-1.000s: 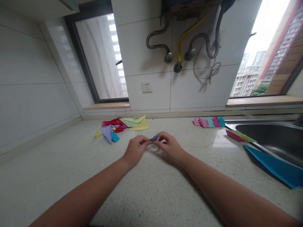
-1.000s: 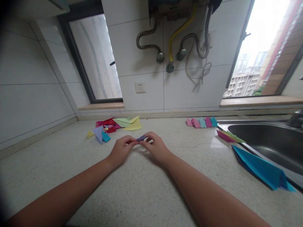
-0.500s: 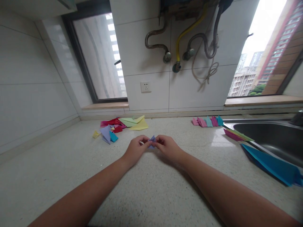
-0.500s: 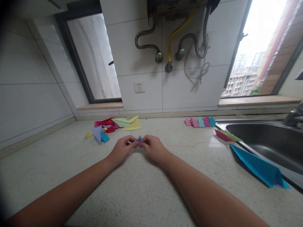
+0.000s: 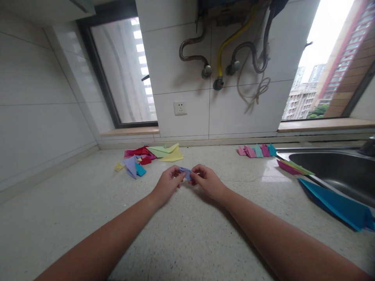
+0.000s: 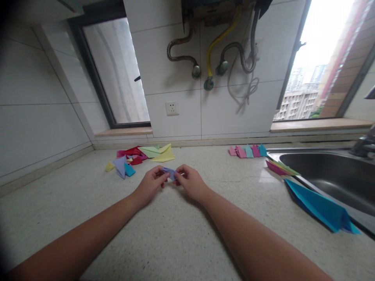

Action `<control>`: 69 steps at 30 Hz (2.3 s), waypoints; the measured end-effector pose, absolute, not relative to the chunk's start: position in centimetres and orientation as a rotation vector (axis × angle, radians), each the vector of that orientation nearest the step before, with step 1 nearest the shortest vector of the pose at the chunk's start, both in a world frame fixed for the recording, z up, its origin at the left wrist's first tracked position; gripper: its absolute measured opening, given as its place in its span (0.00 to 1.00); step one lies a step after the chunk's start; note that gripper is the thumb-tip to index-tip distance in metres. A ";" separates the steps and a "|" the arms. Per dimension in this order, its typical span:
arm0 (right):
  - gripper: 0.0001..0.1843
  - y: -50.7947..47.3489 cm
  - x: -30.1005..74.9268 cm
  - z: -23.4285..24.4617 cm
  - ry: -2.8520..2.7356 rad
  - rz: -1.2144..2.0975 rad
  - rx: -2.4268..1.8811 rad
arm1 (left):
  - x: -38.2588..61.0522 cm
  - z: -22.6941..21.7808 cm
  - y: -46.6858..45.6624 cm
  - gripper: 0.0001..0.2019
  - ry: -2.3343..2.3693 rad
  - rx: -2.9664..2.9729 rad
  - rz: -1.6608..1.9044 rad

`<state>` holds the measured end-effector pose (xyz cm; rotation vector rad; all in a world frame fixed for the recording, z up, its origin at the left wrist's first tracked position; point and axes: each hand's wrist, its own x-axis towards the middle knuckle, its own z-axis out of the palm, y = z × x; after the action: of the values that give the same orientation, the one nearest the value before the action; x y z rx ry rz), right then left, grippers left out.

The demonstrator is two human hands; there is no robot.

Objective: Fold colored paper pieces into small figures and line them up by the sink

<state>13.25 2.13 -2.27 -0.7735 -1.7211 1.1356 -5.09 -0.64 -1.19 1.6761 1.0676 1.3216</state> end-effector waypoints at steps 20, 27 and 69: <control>0.11 1.8 13.6 -1.7 -1.791 0.964 -0.670 | -5.1 -0.6 -1.1 0.08 0.965 1.604 1.353; 0.09 2.0 13.7 -1.4 -1.778 0.909 -0.673 | -5.4 -0.8 -1.0 0.11 1.041 1.835 1.382; 0.08 1.8 13.9 -0.9 -1.800 0.858 -0.609 | -4.5 -0.2 -1.6 0.12 0.986 1.483 1.360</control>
<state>13.90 1.81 -0.93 -0.6092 -1.7996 0.8584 -4.46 -1.64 -0.18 1.4834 0.9856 1.3600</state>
